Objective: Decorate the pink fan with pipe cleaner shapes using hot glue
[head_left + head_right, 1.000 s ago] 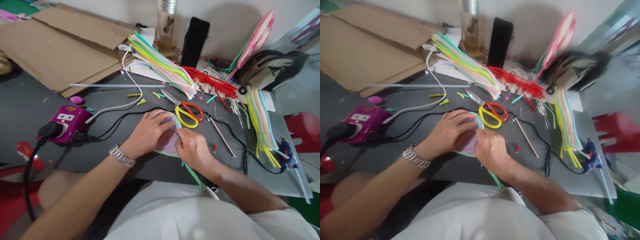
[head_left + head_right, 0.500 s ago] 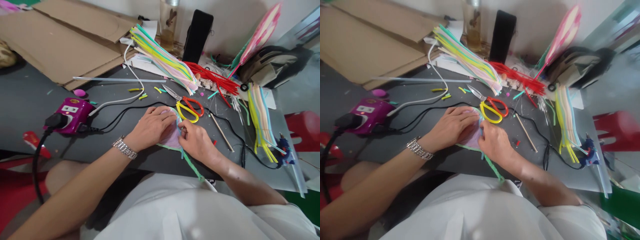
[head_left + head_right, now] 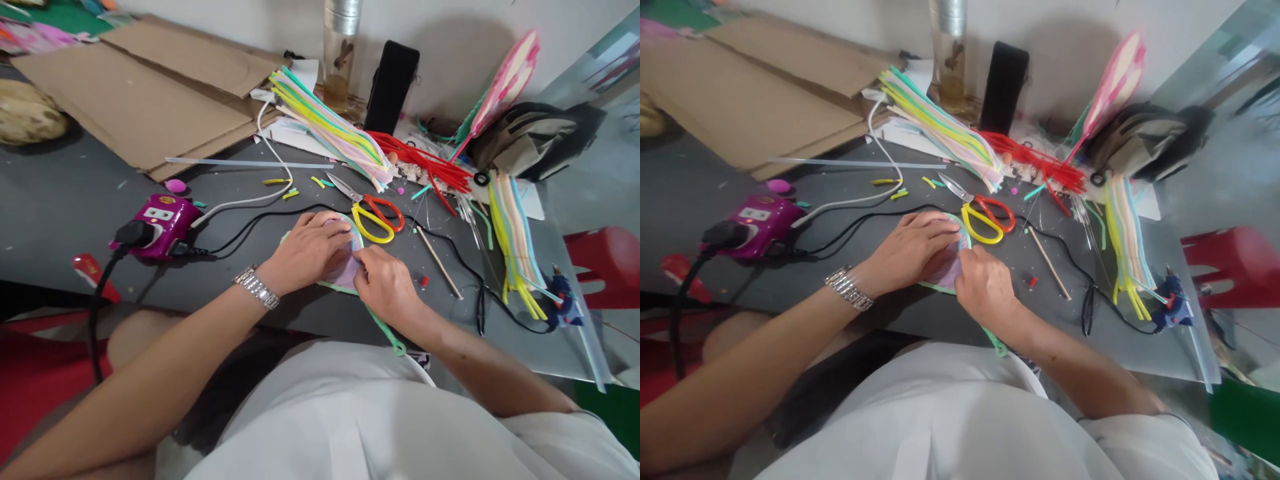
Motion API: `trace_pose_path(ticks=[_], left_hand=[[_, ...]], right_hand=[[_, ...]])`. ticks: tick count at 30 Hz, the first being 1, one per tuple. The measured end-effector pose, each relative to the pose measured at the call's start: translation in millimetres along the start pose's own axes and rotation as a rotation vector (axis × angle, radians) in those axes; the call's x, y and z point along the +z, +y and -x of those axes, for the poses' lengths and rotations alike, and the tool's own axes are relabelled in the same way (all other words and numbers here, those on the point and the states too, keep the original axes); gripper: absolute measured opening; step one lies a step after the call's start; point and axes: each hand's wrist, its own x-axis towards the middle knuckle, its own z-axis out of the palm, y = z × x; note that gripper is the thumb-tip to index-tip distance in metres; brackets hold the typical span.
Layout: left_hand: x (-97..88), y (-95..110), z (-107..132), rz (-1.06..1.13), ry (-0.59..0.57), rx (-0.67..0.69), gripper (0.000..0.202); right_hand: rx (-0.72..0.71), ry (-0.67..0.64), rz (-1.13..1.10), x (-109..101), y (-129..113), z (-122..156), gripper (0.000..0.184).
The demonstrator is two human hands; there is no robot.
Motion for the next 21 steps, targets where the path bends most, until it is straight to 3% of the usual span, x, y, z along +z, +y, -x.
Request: trace_pose_path(ticks=[6, 15, 21], left_hand=[[-0.5, 2.5, -0.4, 0.011, 0.013, -0.025, 0.026], [2.6, 2.4, -0.3, 0.018, 0.029, -0.017, 0.026], [3.7, 2.5, 0.3, -0.001, 0.039, 0.006, 0.027]], right_hand=[[0.017, 0.027, -0.074, 3.7, 0.4, -1.9, 0.033], [-0.015, 0.015, 0.039, 3.3, -1.4, -0.7, 0.029], [-0.038, 0.078, -0.068, 10.8, 4.7, -1.0, 0.033]])
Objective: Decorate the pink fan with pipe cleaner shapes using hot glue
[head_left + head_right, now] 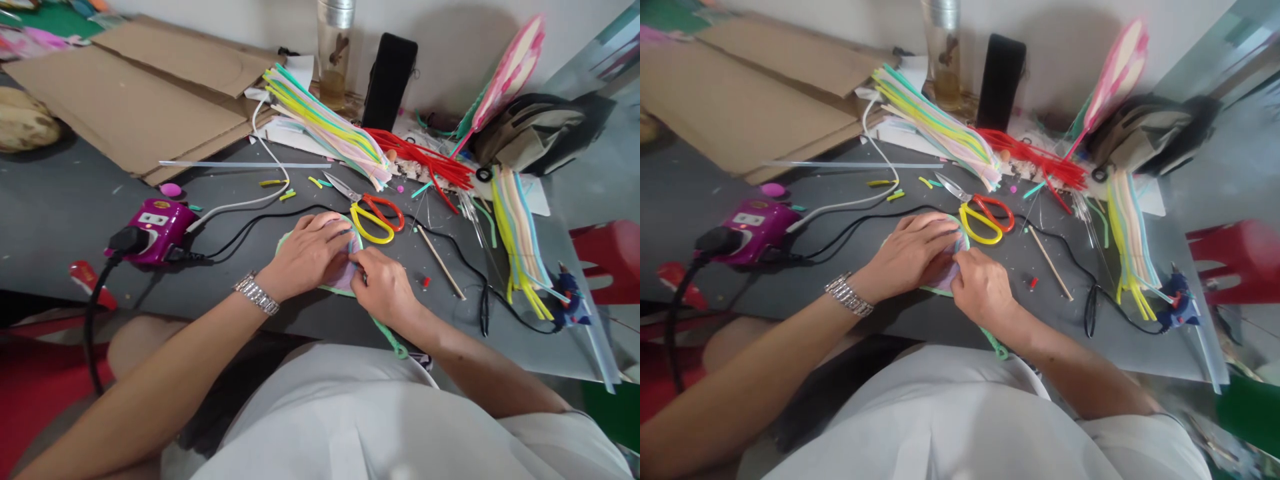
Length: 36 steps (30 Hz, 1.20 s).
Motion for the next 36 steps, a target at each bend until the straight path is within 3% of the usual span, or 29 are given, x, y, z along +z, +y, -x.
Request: trace_pose_path(ticks=[8, 13, 21, 30, 36], left_hand=[[0.6, -1.2, 1.1, 0.009, -0.002, -0.01, 0.03], [3.5, -1.9, 3.3, 0.038, 0.06, -0.036, 0.04], [0.1, -0.8, 2.0, 0.089, 0.083, -0.051, 0.041], [-1.2, 0.3, 1.2, 0.072, 0.016, -0.058, 0.035], [-2.0, 2.1, 1.4, 0.0, 0.009, -0.027, 0.029]], right_hand=[[-0.028, 0.054, -0.031, 2.9, 2.0, 3.1, 0.03], [-0.014, 0.127, -0.091, 6.0, 2.8, 5.4, 0.033], [-0.011, 0.097, -0.122, 5.3, 3.2, 3.9, 0.031], [0.023, 0.072, -0.226, 3.3, 4.2, 2.3, 0.029], [-0.025, 0.045, -0.124, 2.0, 3.7, 3.7, 0.031]])
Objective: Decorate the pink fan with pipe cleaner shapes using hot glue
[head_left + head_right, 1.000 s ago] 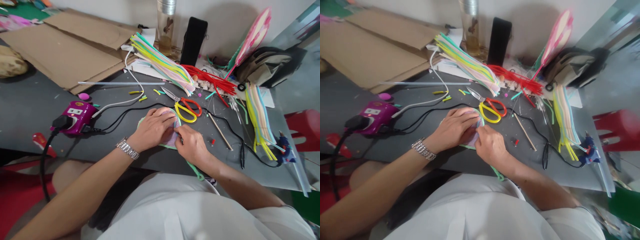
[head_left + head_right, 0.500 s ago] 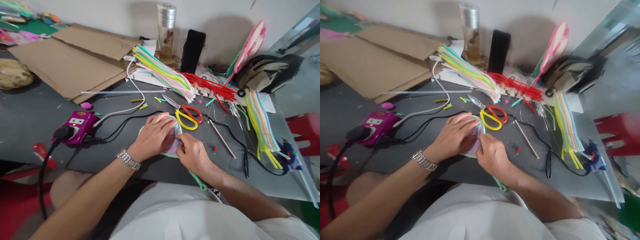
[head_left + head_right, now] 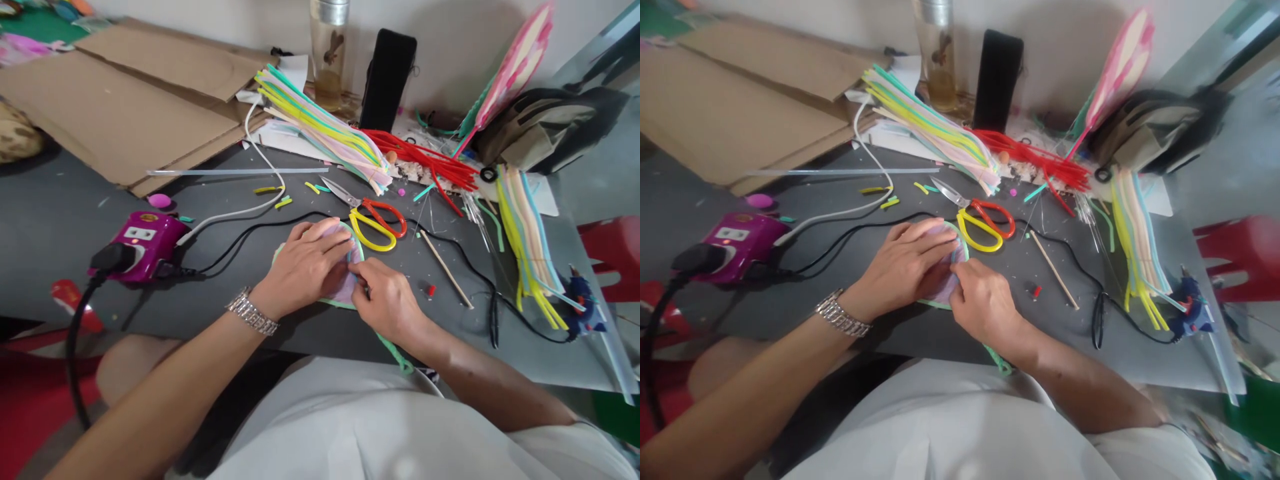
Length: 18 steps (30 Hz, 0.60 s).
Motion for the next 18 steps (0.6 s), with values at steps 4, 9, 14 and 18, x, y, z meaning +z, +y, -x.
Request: trace_pose_path(ticks=[4, 9, 14, 18], left_hand=[[-2.8, -2, 0, -0.007, -0.069, -0.004, 0.031], [-1.3, -8, -2, 0.046, -0.057, 0.011, 0.03], [-4.6, -12, -8, 0.085, -0.07, 0.04, 0.031], [-7.9, -10, -8, 0.051, -0.088, 0.053, 0.031]], right_hand=[[-0.014, -0.045, 0.071, -4, -1, 0, 0.033], [-0.043, -0.111, 0.172, -9, -1, -4, 0.034], [-0.101, -0.215, 0.372, -15, -5, -8, 0.03], [-0.125, -0.252, 0.448, -18, -9, -9, 0.028]])
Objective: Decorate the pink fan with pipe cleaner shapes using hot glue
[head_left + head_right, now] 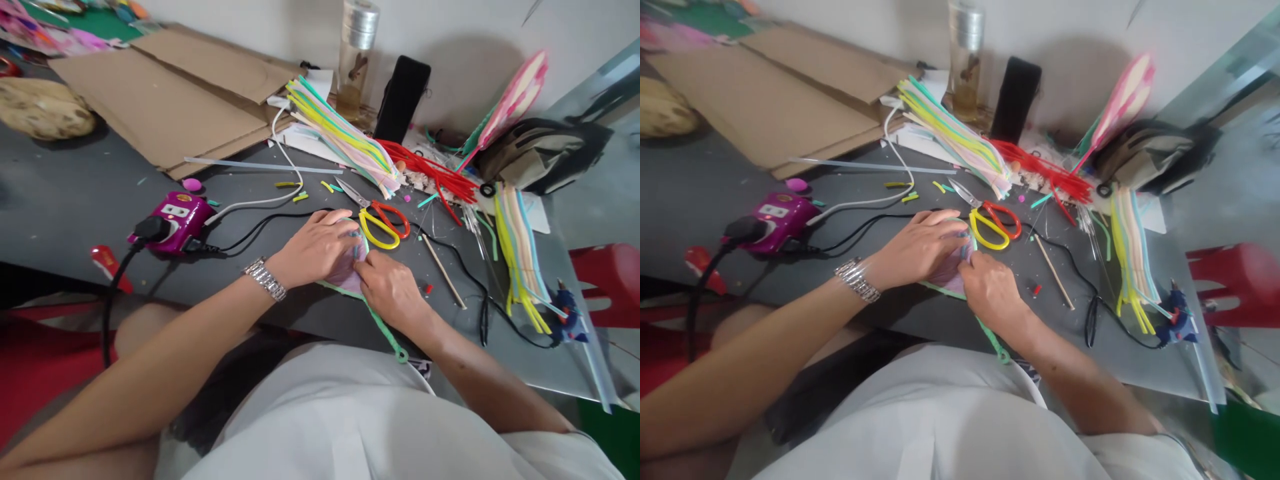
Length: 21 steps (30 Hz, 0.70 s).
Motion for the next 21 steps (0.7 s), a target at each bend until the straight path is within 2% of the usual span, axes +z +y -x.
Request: trace_pose_path(ticks=[10, 21], left_hand=[[-6.1, 18, 24, -0.058, 0.006, -0.003, 0.042], [-4.8, 10, 4, -0.027, -0.04, -0.02, 0.038]], right_hand=[[-0.009, 0.007, -0.056, 1, 4, 2, 0.031], [0.025, 0.005, -0.125, 3, 4, 2, 0.032]])
